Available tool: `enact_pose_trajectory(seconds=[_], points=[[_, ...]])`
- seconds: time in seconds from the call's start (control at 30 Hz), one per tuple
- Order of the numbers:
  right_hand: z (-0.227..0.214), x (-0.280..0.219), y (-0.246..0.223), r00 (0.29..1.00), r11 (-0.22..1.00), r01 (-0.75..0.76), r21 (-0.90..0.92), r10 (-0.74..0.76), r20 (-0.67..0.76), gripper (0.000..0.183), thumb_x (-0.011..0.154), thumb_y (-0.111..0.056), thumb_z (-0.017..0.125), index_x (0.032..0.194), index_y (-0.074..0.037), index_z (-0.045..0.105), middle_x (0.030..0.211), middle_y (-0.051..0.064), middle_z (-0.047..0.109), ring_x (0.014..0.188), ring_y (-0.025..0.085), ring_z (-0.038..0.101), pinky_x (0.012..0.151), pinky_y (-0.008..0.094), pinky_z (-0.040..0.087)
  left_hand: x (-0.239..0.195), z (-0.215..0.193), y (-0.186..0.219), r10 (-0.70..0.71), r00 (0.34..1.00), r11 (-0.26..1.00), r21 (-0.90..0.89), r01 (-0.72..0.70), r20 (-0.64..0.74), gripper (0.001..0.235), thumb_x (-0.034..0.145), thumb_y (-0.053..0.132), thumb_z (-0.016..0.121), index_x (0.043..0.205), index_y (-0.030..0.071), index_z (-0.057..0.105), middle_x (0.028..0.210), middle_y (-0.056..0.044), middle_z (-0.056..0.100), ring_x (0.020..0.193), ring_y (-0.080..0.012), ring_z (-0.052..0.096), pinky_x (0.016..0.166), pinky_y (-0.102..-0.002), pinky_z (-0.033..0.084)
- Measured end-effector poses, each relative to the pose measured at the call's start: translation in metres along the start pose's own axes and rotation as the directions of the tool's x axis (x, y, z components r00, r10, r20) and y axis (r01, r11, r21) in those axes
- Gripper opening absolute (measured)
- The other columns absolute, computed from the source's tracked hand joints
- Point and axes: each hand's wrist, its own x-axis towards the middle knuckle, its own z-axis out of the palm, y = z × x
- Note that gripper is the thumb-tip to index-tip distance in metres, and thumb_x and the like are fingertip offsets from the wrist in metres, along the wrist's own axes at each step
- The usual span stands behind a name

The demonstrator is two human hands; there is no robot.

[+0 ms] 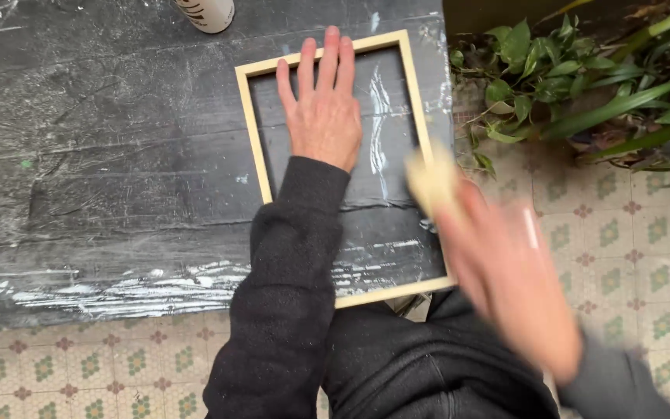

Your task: Sanding the edges and corners of a wooden picture frame using a handheld sanding block.

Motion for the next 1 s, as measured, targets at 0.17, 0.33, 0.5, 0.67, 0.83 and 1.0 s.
enact_pose_trajectory(seconds=[0.17, 0.33, 0.5, 0.67, 0.83, 1.0], points=[[0.008, 0.013, 0.006, 1.0, 1.0, 0.017, -0.015, -0.017, -0.022, 0.048, 0.086, -0.011, 0.069, 0.133, -0.006, 0.063, 0.15, 0.021, 0.051, 0.107, 0.036, 0.059, 0.092, 0.046, 0.048, 0.001, -0.002, 0.0, -0.024, 0.999, 1.0, 0.009, 0.023, 0.035, 0.074, 0.09, 0.011, 0.067, 0.158, 0.006, 0.039, 0.166, -0.007, 0.033, 0.151, -0.032, 0.031, 0.127, -0.061, 0.015], [0.004, 0.083, 0.015, 0.994, 0.993, 0.013, -0.119, -0.026, -0.108, 0.039, 0.098, -0.01, 0.069, 0.136, -0.008, 0.062, 0.15, 0.015, 0.055, 0.106, 0.039, 0.056, 0.089, 0.045, 0.048, -0.005, -0.001, 0.003, 0.009, 1.0, 0.999, -0.043, -0.01, -0.019, 0.074, 0.09, 0.008, 0.065, 0.159, 0.006, 0.039, 0.165, -0.005, 0.034, 0.151, -0.0319, 0.032, 0.126, -0.061, 0.016], [0.004, -0.027, -0.008, 1.0, 0.995, -0.003, -0.099, 0.002, -0.008, 0.055, 0.082, -0.013, 0.069, 0.136, -0.012, 0.06, 0.152, 0.014, 0.048, 0.11, 0.041, 0.063, 0.1, 0.048, 0.043, 0.003, -0.003, 0.004, -0.034, 0.999, 0.999, -0.006, 0.034, 0.031, 0.075, 0.084, 0.003, 0.064, 0.155, 0.008, 0.041, 0.163, -0.006, 0.037, 0.149, -0.0316, 0.034, 0.125, -0.062, 0.016], [0.004, 0.063, 0.016, 0.997, 0.999, 0.008, -0.04, -0.012, -0.077, 0.048, 0.094, -0.008, 0.07, 0.141, -0.005, 0.058, 0.156, 0.017, 0.047, 0.119, 0.047, 0.058, 0.104, 0.045, 0.044, -0.001, 0.001, 0.0, 0.019, 1.0, 0.998, -0.057, -0.02, -0.018, 0.073, 0.088, 0.006, 0.064, 0.157, 0.007, 0.041, 0.163, -0.007, 0.037, 0.15, -0.0333, 0.034, 0.126, -0.062, 0.017], [-0.004, 0.016, 0.005, 0.993, 0.994, 0.083, -0.068, -0.088, -0.075, 0.053, 0.088, -0.005, 0.069, 0.14, -0.005, 0.059, 0.155, 0.02, 0.048, 0.123, 0.043, 0.057, 0.104, 0.048, 0.044, 0.005, 0.005, -0.003, 0.0, 0.998, 1.0, 0.004, 0.001, -0.062, 0.073, 0.089, 0.004, 0.062, 0.159, 0.007, 0.041, 0.165, -0.004, 0.037, 0.149, -0.0311, 0.035, 0.126, -0.06, 0.018], [-0.005, -0.014, 0.005, 0.993, 0.995, -0.029, -0.1, 0.041, 0.113, 0.059, 0.078, -0.008, 0.071, 0.136, -0.009, 0.06, 0.152, 0.022, 0.05, 0.102, 0.037, 0.062, 0.09, 0.049, 0.043, 0.005, 0.001, 0.004, 0.009, 1.0, 0.997, 0.071, -0.011, 0.028, 0.075, 0.086, 0.006, 0.063, 0.157, 0.007, 0.039, 0.163, -0.005, 0.037, 0.147, -0.0313, 0.036, 0.123, -0.062, 0.019]])
